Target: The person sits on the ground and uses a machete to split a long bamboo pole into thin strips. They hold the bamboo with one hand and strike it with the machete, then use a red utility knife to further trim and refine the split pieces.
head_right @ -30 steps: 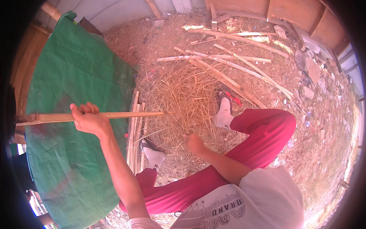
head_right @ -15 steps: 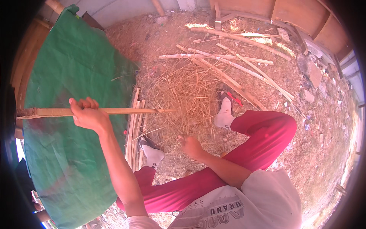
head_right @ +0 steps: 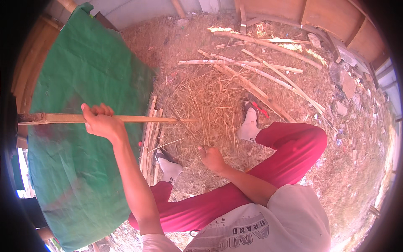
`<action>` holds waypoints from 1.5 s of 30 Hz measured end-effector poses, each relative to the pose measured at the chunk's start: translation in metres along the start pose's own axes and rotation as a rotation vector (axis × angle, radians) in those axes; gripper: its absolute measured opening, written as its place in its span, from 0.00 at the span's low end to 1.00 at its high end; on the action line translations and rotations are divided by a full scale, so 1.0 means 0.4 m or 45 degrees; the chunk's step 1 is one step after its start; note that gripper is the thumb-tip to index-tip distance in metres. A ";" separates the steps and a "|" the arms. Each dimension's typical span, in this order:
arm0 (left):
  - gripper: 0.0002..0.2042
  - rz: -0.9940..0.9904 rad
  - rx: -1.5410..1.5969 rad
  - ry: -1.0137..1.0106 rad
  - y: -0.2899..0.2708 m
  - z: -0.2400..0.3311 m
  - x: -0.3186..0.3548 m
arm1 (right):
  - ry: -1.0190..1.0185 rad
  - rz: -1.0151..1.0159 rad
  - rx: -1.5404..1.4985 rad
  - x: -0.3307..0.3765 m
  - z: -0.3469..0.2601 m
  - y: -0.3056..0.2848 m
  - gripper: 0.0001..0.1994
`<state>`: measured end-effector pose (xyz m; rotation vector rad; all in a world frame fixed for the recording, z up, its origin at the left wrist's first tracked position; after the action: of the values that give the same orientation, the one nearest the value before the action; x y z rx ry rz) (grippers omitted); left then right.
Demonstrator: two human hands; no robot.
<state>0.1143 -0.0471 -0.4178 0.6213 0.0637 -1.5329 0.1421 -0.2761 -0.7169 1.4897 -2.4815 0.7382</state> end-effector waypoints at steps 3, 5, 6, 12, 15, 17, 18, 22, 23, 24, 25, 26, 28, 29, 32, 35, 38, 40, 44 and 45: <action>0.24 0.003 -0.006 0.012 -0.004 0.004 -0.003 | -0.036 -0.012 -0.008 0.016 -0.007 0.017 0.22; 0.24 -0.023 0.003 0.005 0.010 -0.002 0.001 | 0.021 0.054 0.073 -0.022 0.131 0.059 0.22; 0.24 -0.033 0.008 -0.002 0.015 -0.002 0.002 | -0.023 0.023 0.215 -0.044 0.197 0.061 0.21; 0.24 -0.042 0.013 -0.006 -0.001 0.003 0.002 | 0.093 0.021 0.216 -0.053 0.207 -0.015 0.20; 0.24 -0.042 0.021 -0.018 0.007 -0.003 0.001 | 0.165 0.064 0.120 -0.050 0.133 -0.001 0.20; 0.24 -0.051 0.017 -0.009 -0.003 -0.004 -0.003 | 0.113 0.002 0.042 -0.014 0.056 0.000 0.19; 0.24 -0.057 0.008 -0.004 -0.004 -0.003 -0.002 | 0.076 0.003 0.016 -0.004 0.032 -0.001 0.19; 0.24 -0.066 0.002 0.008 0.001 0.008 0.006 | -0.066 0.031 0.112 -0.024 0.115 0.028 0.17; 0.24 -0.072 0.011 0.005 0.010 0.004 0.008 | -0.093 0.051 0.183 -0.045 0.187 0.040 0.17; 0.24 -0.078 0.012 -0.005 0.011 0.004 0.007 | -0.012 0.020 0.235 -0.062 0.238 0.044 0.16; 0.24 -0.082 0.018 -0.015 0.011 0.001 0.008 | 0.071 -0.008 0.289 -0.076 0.286 0.040 0.16; 0.24 -0.084 0.025 -0.023 0.012 -0.001 0.009 | 0.150 -0.036 0.345 -0.085 0.308 0.034 0.16; 0.24 -0.080 0.009 -0.003 0.006 0.004 0.007 | 0.203 0.016 0.289 -0.074 0.282 0.014 0.14; 0.24 -0.078 0.000 0.007 0.005 0.008 0.006 | 0.230 0.041 0.260 -0.065 0.265 0.004 0.13; 0.24 -0.064 0.004 -0.023 0.024 0.011 0.020 | 0.183 0.103 0.246 -0.063 0.201 -0.002 0.17; 0.23 -0.094 0.032 -0.025 0.020 0.006 0.020 | 0.095 0.100 0.115 -0.041 0.130 -0.003 0.18; 0.23 -0.080 0.005 -0.021 0.010 0.008 0.014 | 0.044 0.030 0.139 -0.011 0.063 -0.005 0.19; 0.23 -0.070 0.003 -0.012 0.007 0.011 0.012 | -0.109 -0.059 0.232 -0.012 0.118 0.003 0.18; 0.23 -0.068 -0.001 -0.034 0.022 -0.003 0.014 | 0.203 0.067 0.354 -0.078 0.366 0.036 0.17; 0.23 -0.059 -0.013 -0.026 0.015 0.003 0.011 | 0.247 0.074 0.376 -0.078 0.363 0.031 0.15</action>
<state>0.1197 -0.0522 -0.4167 0.5996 0.0713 -1.5827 0.1639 -0.3173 -0.8585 1.3582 -2.3560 1.2425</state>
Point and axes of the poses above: each hand's wrist, its own x-axis away from the middle knuckle, its own y-axis out of the palm, z = x × y, the point moved 2 cm from there along -x, towards the middle knuckle, and after that the axes turned 9 degrees about -z, right-handed, at the moved point
